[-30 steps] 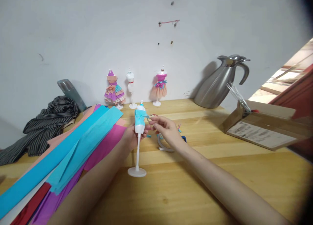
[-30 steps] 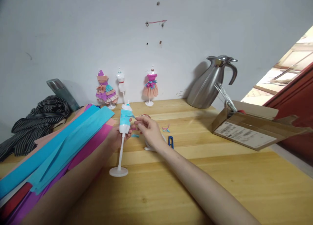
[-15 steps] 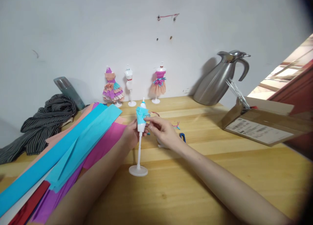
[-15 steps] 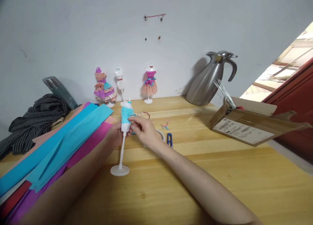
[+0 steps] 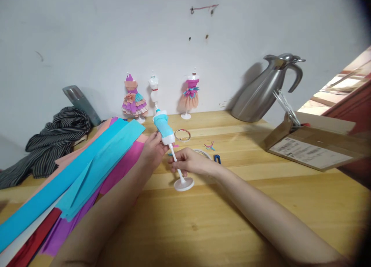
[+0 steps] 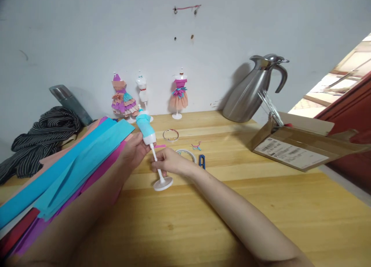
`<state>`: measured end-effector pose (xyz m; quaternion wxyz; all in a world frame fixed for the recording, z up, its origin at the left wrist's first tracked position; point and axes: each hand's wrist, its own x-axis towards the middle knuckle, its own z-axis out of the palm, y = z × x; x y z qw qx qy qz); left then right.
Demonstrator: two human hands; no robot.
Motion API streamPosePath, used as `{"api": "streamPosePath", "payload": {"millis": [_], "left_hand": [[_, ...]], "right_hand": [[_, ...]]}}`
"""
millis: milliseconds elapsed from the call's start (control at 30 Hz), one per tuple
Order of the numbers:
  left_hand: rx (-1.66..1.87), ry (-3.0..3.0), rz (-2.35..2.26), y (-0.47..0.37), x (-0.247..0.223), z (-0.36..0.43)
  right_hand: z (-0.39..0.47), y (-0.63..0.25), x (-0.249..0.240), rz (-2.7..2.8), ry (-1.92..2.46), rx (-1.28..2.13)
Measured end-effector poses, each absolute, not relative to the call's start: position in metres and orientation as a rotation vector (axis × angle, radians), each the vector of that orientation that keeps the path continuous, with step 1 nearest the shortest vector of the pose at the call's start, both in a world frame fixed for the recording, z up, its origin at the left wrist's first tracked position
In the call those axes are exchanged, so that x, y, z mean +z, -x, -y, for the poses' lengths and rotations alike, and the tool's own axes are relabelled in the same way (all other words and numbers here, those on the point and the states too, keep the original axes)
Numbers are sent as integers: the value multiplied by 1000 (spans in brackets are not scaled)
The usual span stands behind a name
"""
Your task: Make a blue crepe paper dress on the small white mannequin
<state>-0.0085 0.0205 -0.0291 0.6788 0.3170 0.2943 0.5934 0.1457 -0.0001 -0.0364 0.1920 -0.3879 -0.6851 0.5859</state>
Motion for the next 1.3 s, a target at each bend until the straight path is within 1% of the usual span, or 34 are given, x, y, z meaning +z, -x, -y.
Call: {"api": "streamPosePath", "payload": {"millis": [100, 167, 233, 333, 433, 533, 600, 733, 833, 933, 1067, 1133, 1300], "left_hand": [[1255, -685, -716, 6, -27, -18], [1235, -615, -835, 7, -28, -21], [1291, -518, -976, 13, -29, -27], [1489, -395, -1124, 33, -25, -41], [1697, -343, -1191, 58, -8, -47], [2007, -529, -1082, 74, 15, -40], [2078, -679, -980, 75, 30, -29], [1981, -861, -880, 63, 49, -4], [1812, -935, -857, 53, 57, 11], [1710, -935, -843, 46, 63, 21], [1640, -933, -808, 43, 67, 28], [1619, -947, -800, 42, 68, 29], [1552, -973, -801, 37, 64, 29]], "right_hand": [[2, -144, -36, 1818, 1056, 1736], [3, -145, -31, 1810, 1093, 1698], [6, -149, -24, 1839, 1156, 1624], [10, -156, -13, 1980, 1249, 1464], [17, -160, -3, 2241, 1344, 1266], [22, -162, -1, 2431, 1456, 1164], [27, -164, -8, 2498, 1515, 1191], [38, -176, -28, 2530, 1468, 1361], [48, -184, -36, 2488, 1396, 1377], [56, -189, -37, 2524, 1417, 1338], [61, -193, -36, 2572, 1366, 1441], [62, -195, -37, 2531, 1371, 1448], [62, -204, -36, 2325, 1465, 1605]]}}
